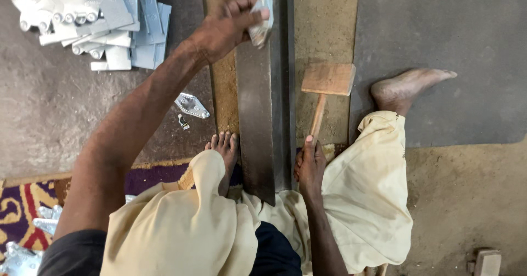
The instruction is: The person sits on the floor and hammers embossed aluminum sheet pieces flat with a wooden mallet against a metal beam, placing each finished piece onto a growing pile of flattened pieces. They pick up new pieces one at a time, reposition them on the beam, and hammer them repeatedly.
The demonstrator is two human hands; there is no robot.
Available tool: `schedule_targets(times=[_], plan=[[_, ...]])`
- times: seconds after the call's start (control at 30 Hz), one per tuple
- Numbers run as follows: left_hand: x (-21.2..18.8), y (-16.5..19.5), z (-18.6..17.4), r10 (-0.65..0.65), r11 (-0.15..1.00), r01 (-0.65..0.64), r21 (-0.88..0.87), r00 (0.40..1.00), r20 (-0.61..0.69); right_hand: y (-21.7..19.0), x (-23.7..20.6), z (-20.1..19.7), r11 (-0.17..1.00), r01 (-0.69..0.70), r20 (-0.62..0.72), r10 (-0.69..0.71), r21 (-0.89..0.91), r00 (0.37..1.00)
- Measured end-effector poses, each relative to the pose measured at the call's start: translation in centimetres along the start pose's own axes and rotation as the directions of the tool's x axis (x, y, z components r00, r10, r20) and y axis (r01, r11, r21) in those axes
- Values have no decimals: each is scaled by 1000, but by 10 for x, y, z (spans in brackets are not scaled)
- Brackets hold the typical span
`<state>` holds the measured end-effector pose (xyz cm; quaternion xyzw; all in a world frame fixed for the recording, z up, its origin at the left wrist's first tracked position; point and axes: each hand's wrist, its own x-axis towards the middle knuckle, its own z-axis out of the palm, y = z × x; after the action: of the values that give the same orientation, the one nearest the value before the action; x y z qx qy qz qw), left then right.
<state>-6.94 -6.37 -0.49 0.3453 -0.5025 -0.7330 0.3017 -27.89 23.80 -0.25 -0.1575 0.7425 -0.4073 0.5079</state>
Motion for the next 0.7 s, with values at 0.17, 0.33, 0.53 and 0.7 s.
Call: schedule_targets(times=[0.17,0.33,0.53,0.7], plan=[[8,-14,10,412,608,-378,698,902,130,-1,-4,-2,999,10,17,-11,32,1000],[26,-39,23,336,654,-251,714,942,24,1,1,3,998,12,44,-15,55,999],[39,-49,18,404,622,-126,773,897,-178,3,1,0,999,26,65,-28,36,997],[17,-56,6,68,985,-13,175,947,-313,-3,1,-4,997,79,95,-81,27,992]])
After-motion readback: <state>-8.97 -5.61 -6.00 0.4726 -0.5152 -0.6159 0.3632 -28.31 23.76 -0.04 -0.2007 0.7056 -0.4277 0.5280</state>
